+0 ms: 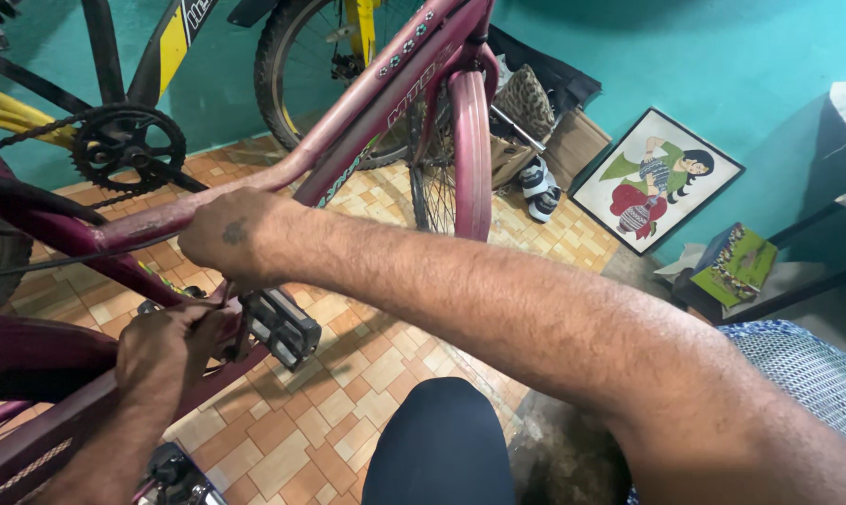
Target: The person sits on the floor beside a pink bicycle and repairs the rear wheel and brake area. They pick wrenches and pliers from a tool tray, loosen and tighten fasteners at the rear axle and brake mount, adjust the brake cable and pads, and turn the pedal by hand.
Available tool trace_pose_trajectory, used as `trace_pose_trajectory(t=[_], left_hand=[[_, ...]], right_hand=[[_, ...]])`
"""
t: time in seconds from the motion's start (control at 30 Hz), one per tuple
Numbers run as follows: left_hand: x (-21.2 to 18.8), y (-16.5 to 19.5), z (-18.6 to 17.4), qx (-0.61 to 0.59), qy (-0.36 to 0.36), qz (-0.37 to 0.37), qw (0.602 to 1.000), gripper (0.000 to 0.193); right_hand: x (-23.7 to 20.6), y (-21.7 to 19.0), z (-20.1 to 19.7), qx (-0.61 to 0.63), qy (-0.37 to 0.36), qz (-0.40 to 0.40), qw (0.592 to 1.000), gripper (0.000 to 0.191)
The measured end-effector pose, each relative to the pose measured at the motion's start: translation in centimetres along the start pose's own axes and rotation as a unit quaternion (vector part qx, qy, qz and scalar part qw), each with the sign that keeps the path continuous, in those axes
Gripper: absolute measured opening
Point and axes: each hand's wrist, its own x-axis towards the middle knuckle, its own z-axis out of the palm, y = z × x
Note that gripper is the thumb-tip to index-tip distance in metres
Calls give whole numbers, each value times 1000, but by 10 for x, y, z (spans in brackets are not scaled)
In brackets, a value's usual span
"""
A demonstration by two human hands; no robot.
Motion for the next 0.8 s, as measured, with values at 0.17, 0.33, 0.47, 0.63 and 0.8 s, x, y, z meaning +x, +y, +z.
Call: trace_pose_trajectory(t=[0.17,0.33,0.47,0.63,0.8], left_hand=[[0,-3,3,34,-15,-50,998,38],[3,-6,5,112,1,-7,994,35],[4,-10,6,109,6,-16,994,36],[2,-8,4,31,-3,-28,999,38],[-2,-3,3,32,15,-35,999,39]], right_hand=[[2,10,8,55,9,41,998,31],[4,5,16,151,-47,183,970,31],[-7,4,13,115,17,105,988,43],[0,4,-8,-37,10,-51,998,36],[8,6,-7,-5,4,-44,999,36]])
